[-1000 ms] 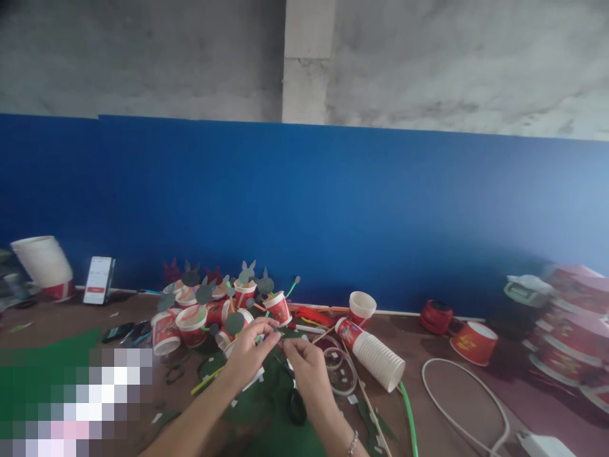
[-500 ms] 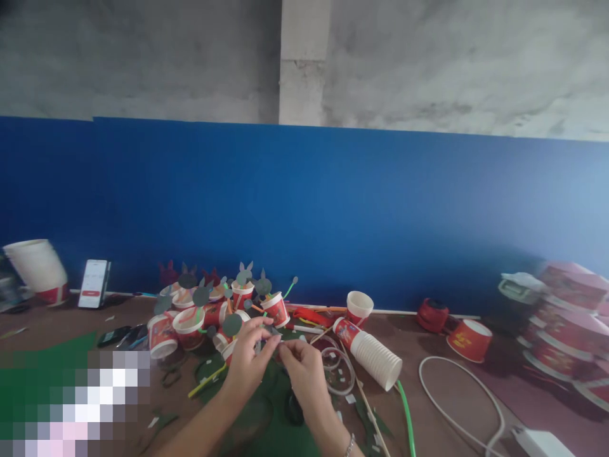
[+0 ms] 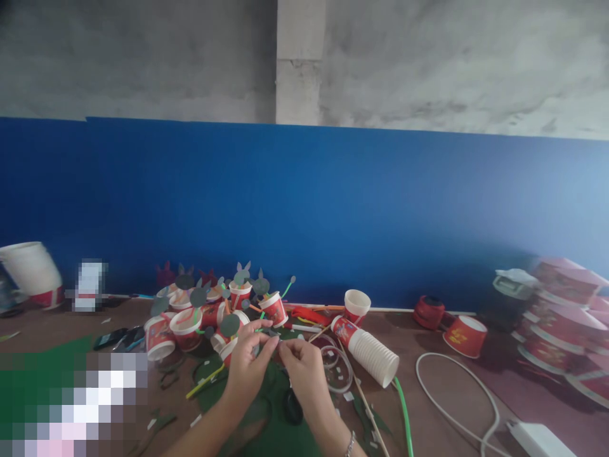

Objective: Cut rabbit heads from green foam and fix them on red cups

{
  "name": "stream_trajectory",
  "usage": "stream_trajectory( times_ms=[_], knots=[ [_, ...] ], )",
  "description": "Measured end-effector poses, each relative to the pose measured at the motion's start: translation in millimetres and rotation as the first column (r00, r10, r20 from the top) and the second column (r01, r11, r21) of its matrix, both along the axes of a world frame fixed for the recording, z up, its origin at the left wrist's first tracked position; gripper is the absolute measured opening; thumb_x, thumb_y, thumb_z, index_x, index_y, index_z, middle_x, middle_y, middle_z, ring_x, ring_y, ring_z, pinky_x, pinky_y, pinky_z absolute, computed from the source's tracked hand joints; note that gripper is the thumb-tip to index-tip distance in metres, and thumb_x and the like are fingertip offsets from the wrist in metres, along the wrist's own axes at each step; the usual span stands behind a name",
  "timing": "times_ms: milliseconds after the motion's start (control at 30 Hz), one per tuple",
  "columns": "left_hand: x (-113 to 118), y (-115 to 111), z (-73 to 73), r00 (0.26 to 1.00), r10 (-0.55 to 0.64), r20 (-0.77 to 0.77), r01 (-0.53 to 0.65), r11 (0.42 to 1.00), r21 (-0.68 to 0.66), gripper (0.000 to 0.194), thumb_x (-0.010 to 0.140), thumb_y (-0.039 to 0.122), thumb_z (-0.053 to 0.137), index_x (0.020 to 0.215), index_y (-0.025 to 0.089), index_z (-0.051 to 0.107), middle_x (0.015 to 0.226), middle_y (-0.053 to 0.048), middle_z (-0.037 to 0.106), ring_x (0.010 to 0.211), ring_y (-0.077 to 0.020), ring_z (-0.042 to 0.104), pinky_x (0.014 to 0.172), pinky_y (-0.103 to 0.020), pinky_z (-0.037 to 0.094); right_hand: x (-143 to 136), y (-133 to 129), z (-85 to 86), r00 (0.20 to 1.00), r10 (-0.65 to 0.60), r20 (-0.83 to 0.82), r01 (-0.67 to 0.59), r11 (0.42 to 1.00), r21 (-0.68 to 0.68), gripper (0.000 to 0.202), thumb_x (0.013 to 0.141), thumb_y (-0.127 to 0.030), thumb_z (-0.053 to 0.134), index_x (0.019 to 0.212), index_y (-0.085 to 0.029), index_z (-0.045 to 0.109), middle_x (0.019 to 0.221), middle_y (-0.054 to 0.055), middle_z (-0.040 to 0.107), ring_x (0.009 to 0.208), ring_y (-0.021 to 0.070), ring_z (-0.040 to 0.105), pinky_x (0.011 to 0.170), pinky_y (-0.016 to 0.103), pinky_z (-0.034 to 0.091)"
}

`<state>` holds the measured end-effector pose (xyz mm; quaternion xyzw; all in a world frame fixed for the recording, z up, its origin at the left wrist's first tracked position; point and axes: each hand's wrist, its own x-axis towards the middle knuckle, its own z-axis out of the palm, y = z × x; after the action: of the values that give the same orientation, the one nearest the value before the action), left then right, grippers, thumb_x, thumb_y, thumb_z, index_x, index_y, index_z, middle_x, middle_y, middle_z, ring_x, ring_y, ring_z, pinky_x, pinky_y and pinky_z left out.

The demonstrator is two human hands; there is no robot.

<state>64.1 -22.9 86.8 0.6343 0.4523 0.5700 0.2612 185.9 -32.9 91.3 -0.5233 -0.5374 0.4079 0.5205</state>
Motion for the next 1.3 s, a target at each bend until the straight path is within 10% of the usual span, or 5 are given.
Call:
stream_trajectory(
  times_ms=[267,800,1133,1300],
  knots=[
    [2.2,2.4,-11.3,0.995,0.03,-0.091,-0.018,0.992,0.126,0.025,0.083,0.03,0.053,0.062,0.02,0.061,0.104,-0.009,0.06,0.103,-0.026,0.052,0.09,-0.042,0.041,1.0,1.3,-1.3,1.0,0.006,-0.023,-0.007,1.0,-0.004,0.034,0.069,-0.044,0.061,0.063,-0.011,0.066,0.059,0.004,0.06,0.056,0.0136,0.047,0.054,0.024,0.036],
    [2.6,6.7,-4.5,0.996,-0.042,0.078,0.047,0.997,-0.061,0.024,0.076,0.035,0.057,0.06,0.018,0.063,0.104,-0.011,0.062,0.103,-0.0282,0.054,0.093,-0.044,0.04,1.5,2.8,-2.1,0.994,0.024,-0.107,-0.026,1.0,-0.016,0.026,0.067,-0.038,0.061,0.059,-0.014,0.06,0.053,0.0,0.054,0.053,0.0119,0.044,0.053,0.023,0.033],
    [-27.5,28.5,10.3,0.979,-0.105,0.172,0.155,0.938,-0.311,0.033,0.075,0.05,0.056,0.066,0.017,0.058,0.064,0.0,0.057,0.066,-0.0164,0.054,0.062,-0.025,0.04,15.7,10.5,-10.0,0.903,0.038,0.427,-0.027,0.999,-0.032,0.029,0.076,-0.03,0.049,0.051,-0.017,0.059,0.05,0.002,0.059,0.052,0.0154,0.053,0.055,0.026,0.037],
    [-37.6,28.4,19.1,0.963,-0.27,0.004,0.258,0.917,-0.305,0.029,0.074,0.042,0.059,0.06,0.017,0.058,0.077,-0.002,0.06,0.072,-0.0165,0.055,0.068,-0.026,0.04,12.9,8.8,-4.7,0.942,0.02,0.335,-0.052,0.995,0.089,0.023,0.072,-0.027,0.055,0.086,-0.016,0.069,0.08,0.006,0.071,0.075,0.0209,0.062,0.068,0.028,0.044]
  ],
)
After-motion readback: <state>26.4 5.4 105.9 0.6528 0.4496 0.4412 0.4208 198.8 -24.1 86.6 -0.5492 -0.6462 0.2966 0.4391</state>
